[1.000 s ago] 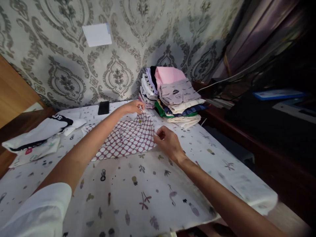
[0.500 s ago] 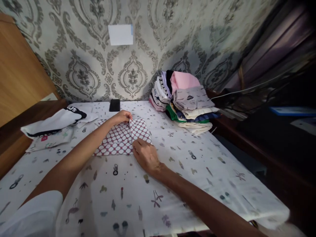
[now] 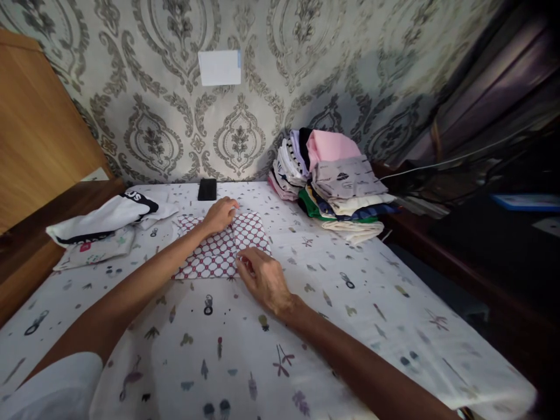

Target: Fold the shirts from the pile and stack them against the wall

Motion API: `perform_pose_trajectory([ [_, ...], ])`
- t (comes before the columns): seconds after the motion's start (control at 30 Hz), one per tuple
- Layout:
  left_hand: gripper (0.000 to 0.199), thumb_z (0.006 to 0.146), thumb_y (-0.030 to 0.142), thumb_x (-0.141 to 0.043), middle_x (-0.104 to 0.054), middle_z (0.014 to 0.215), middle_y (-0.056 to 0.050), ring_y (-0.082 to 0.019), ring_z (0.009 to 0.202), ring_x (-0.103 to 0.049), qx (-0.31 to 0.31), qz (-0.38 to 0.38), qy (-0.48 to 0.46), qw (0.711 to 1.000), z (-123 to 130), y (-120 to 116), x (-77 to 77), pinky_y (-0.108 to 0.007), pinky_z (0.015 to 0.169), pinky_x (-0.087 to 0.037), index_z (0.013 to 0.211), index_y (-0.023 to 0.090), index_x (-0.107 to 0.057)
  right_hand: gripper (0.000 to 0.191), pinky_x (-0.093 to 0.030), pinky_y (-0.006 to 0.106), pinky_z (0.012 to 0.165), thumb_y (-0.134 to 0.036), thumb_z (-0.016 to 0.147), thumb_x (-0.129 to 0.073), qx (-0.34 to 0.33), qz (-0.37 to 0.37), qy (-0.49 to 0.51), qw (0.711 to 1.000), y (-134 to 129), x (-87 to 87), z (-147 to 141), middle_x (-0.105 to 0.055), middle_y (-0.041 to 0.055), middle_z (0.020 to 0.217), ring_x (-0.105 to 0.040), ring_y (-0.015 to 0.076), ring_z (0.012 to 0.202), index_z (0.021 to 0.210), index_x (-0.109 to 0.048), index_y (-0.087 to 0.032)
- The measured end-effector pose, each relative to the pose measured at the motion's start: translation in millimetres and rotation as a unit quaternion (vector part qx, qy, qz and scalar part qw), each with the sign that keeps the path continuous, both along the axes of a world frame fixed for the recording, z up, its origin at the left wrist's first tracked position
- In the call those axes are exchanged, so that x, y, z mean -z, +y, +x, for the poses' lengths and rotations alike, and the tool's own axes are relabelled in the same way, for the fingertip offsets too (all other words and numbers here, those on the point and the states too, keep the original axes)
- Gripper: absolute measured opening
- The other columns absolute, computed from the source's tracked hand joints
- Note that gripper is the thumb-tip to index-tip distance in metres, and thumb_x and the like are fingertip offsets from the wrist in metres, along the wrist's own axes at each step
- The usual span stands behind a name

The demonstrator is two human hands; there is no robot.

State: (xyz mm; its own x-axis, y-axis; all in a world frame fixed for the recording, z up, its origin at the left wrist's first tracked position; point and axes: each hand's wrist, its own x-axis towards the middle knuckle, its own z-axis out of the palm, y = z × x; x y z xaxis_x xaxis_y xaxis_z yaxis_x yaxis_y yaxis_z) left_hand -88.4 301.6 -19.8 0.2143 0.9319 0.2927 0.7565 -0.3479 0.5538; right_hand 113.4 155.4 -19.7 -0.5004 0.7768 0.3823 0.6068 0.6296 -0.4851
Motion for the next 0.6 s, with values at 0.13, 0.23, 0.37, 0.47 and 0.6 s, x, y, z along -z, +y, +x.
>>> perform_pose_trajectory([
  [0.13, 0.052, 0.099, 0.040, -0.042, -0.042, 0.159, -0.015, -0.025, 0.148, -0.035, 0.105, -0.008, 0.129, 0.986, 26.6, -23.3, 8.1, -0.041, 0.122, -0.024, 0.145, 0.017, -0.048, 0.019, -0.048, 0.033, 0.087, -0.014, 0.097, -0.046, -0.029, 0.043, 0.007, 0.999, 4.6, 9.0, 1.3, -0.067, 0.0097, 0.096, -0.060, 0.0219, 0.094, 0.094, -0.065, -0.017],
  [0.23, 0.066, 0.100, 0.051, -0.038, -0.021, 0.168, -0.014, -0.026, 0.156, -0.015, 0.122, -0.092, 0.200, 0.968, 37.4, -32.7, 17.6, -0.046, 0.125, -0.010, 0.156, 0.018, -0.032, 0.020, -0.049, 0.033, 0.084, -0.012, 0.096, -0.047, -0.043, 0.029, -0.031, 0.998, 6.3, 16.1, -1.5, -0.065, 0.0090, 0.094, -0.060, 0.0216, 0.091, 0.087, -0.064, -0.018],
  [0.37, 0.068, 0.100, 0.055, -0.037, -0.018, 0.169, -0.012, -0.025, 0.157, -0.010, 0.136, -0.109, 0.188, 0.967, 32.9, -33.0, 22.2, -0.046, 0.125, -0.006, 0.157, 0.018, -0.031, 0.019, -0.050, 0.033, 0.086, -0.014, 0.096, -0.047, -0.052, -0.003, 0.031, 0.998, 5.2, 13.6, 5.5, -0.067, 0.0084, 0.096, -0.061, 0.0210, 0.094, 0.094, -0.065, -0.019],
  [0.47, 0.058, 0.101, 0.050, -0.038, -0.035, 0.164, -0.012, -0.022, 0.152, -0.029, 0.136, -0.086, 0.097, 0.982, 21.8, -24.4, 18.2, -0.039, 0.124, -0.019, 0.150, 0.020, -0.042, 0.023, -0.050, 0.036, 0.086, -0.017, 0.096, -0.043, 0.013, -0.007, 0.070, 0.997, 5.0, 9.1, 24.7, -0.068, 0.0102, 0.101, -0.062, 0.0226, 0.096, 0.105, -0.065, -0.018],
  [0.6, 0.043, 0.098, 0.035, -0.045, -0.058, 0.143, -0.012, -0.023, 0.131, -0.054, 0.084, -0.056, 0.041, 0.994, 8.8, -3.4, 10.0, -0.035, 0.112, -0.040, 0.137, 0.017, -0.054, 0.027, -0.049, 0.040, 0.084, -0.029, 0.094, -0.048, 0.144, -0.052, 0.016, 0.988, 8.1, 12.3, 52.7, -0.066, 0.0131, 0.102, -0.062, 0.0260, 0.093, 0.111, -0.063, -0.014],
])
